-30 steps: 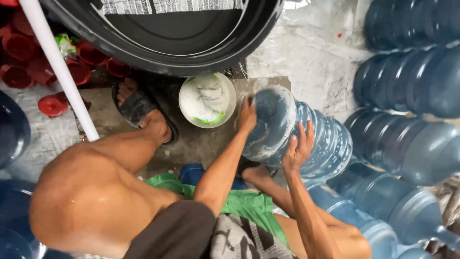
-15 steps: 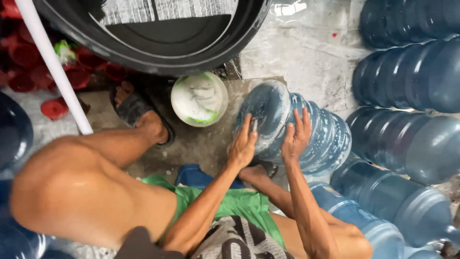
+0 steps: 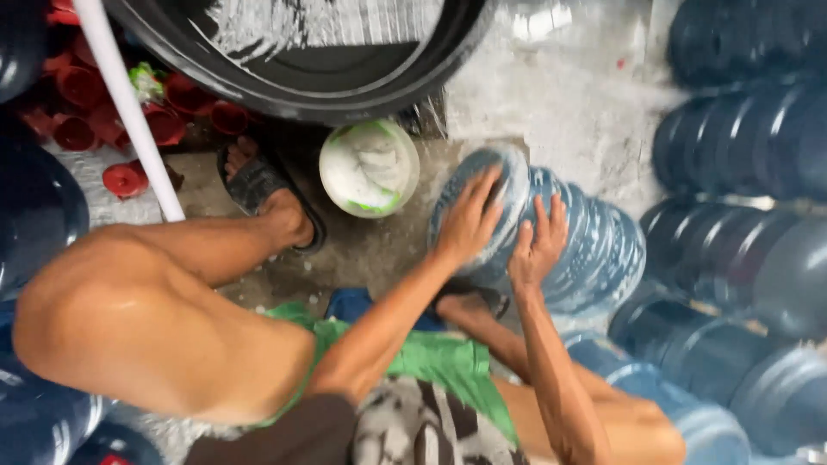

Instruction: The person sits on the floor and scrubs the exterior of a large blue water jug with a soapy sponge. They rotate the jug to clean different sides, repeatedly dipping the sponge into a small bucket of soapy water to maintain suds.

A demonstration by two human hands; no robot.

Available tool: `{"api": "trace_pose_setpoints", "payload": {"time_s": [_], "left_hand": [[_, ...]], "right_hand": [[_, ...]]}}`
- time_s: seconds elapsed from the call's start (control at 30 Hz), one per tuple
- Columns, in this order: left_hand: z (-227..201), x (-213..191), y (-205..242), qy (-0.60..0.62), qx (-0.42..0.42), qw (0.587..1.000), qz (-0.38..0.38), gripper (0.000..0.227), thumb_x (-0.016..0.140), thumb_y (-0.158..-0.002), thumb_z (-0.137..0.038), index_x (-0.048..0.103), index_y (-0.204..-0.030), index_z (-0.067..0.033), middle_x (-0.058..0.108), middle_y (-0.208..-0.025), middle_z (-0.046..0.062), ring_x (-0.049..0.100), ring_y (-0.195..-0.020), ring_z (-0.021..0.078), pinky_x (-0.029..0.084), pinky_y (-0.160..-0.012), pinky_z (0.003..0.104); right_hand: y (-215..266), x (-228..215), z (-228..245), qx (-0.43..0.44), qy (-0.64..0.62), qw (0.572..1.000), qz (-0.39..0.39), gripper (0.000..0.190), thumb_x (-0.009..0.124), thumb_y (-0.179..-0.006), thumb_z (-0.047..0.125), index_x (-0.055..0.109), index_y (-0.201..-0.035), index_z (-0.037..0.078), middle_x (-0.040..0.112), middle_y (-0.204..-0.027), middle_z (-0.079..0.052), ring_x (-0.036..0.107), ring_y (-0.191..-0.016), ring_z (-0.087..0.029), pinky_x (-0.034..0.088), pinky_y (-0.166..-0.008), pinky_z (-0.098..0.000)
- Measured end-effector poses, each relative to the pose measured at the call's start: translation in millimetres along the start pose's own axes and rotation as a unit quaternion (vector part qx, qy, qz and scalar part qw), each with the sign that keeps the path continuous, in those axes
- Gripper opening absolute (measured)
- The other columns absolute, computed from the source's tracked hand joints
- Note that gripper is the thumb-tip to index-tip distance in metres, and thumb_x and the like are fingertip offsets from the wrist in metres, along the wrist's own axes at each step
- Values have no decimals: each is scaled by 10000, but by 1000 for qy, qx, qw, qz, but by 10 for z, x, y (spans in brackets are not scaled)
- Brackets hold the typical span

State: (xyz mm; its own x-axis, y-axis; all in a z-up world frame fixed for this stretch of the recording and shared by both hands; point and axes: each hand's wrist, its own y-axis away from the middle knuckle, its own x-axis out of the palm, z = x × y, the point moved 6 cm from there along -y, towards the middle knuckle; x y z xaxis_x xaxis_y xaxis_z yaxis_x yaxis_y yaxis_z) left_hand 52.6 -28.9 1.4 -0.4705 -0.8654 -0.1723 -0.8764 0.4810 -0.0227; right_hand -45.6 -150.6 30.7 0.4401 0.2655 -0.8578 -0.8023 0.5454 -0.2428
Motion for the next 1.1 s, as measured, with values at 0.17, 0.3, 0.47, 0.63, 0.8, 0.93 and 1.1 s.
{"api": "trace_pose_setpoints", "payload": {"time_s": [0.17, 0.3, 0.47, 0.63, 0.8, 0.93, 1.1], "left_hand": [[-117, -103, 153, 85, -24, 996, 3, 557, 482, -937, -251, 323, -1466, -186, 419, -1391, 223, 436, -1258, 422, 420, -990, 498], [-529, -62, 649, -119, 28, 992, 16, 415, 531, -921, -281, 510, -1334, -240, 331, -1459, 184, 429, -1264, 420, 492, -864, 512], [-156, 222, -571, -23, -45, 998, 25, 486, 465, -931, -388, 416, -1389, -230, 515, -1298, 207, 529, -1184, 409, 472, -934, 502], [-449, -115, 107, 60, -101, 992, 49, 679, 534, -838, -301, 291, -1471, -264, 337, -1442, 259, 385, -1277, 470, 402, -995, 539], [421, 272, -595, 115, -114, 985, 59, 626, 569, -837, -188, 382, -1425, -87, 442, -1329, 333, 424, -1262, 473, 357, -1057, 518], [454, 259, -789, 129, -181, 973, 61, 672, 582, -794, -240, 393, -1431, -141, 443, -1388, 255, 426, -1285, 394, 318, -1099, 453], [-308, -113, 150, 66, -33, 993, 94, 660, 650, -739, -177, 475, -1374, -215, 377, -1456, 166, 410, -1301, 353, 348, -1081, 436]], "right_hand": [[-63, -30, 44, -14, -8, 1000, -6, 382, 489, -959, 189, 545, -1336, 172, 372, -1468, -91, 306, -1366, -315, 180, -1108, -478], [126, -89, 99, 31, 8, 999, 0, 402, 452, -954, 223, 530, -1348, 227, 337, -1499, -36, 267, -1389, -258, 145, -1114, -467], [-22, -12, 34, -4, 28, 999, -14, 393, 497, -952, 218, 534, -1342, 190, 361, -1481, -57, 304, -1375, -282, 182, -1108, -458], [43, -42, 61, -13, 22, 999, -21, 403, 516, -932, 205, 547, -1333, 200, 385, -1470, -53, 327, -1366, -276, 191, -1101, -443], [387, -74, 194, -8, 25, 999, -40, 423, 459, -945, 319, 540, -1339, 190, 362, -1487, -54, 291, -1390, -253, 163, -1117, -402], [302, -57, 128, -6, 35, 999, -20, 452, 430, -957, 330, 488, -1376, 170, 321, -1506, -70, 245, -1406, -267, 138, -1131, -414], [490, -99, 234, -18, 48, 997, -55, 451, 445, -932, 344, 544, -1336, 170, 386, -1474, -81, 310, -1381, -263, 162, -1119, -389]]}}
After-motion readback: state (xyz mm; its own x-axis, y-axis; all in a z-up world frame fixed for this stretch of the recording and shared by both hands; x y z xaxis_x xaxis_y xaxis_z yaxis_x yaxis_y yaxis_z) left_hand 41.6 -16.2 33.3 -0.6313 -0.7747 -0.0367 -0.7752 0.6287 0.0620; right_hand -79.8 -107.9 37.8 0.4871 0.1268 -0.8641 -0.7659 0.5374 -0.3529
